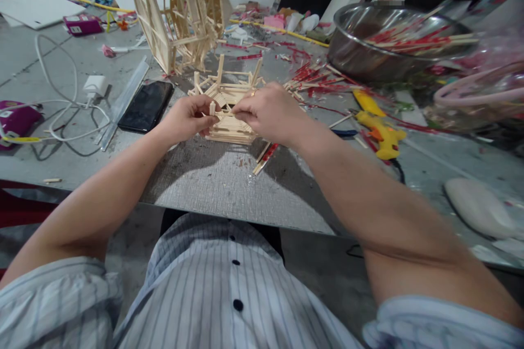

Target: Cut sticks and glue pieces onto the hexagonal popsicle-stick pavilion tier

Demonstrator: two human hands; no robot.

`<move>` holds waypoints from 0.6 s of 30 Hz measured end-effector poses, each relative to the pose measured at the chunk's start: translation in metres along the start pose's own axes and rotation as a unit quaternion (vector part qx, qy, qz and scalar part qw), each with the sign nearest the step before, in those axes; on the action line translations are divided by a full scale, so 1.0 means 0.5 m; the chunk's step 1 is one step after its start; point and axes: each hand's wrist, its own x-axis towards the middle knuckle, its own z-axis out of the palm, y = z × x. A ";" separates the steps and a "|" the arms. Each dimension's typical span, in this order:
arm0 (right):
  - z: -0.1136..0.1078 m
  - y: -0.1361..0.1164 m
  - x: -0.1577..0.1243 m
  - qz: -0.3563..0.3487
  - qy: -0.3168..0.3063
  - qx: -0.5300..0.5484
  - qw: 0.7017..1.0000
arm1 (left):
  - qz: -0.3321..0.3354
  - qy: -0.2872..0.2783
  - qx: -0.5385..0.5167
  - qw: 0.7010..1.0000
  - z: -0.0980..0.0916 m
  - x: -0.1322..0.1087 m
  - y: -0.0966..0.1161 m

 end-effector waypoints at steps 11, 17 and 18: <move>-0.001 -0.015 -0.009 -0.013 -0.036 -0.153 0.987 | 0.051 -0.004 -0.044 0.998 0.004 0.014 -0.017; 0.000 -0.017 -0.011 -0.023 -0.040 -0.159 0.986 | 0.058 -0.002 -0.033 0.998 0.004 0.013 -0.017; 0.001 -0.017 -0.011 -0.024 -0.038 -0.156 0.987 | 0.057 -0.002 -0.033 0.998 0.004 0.013 -0.017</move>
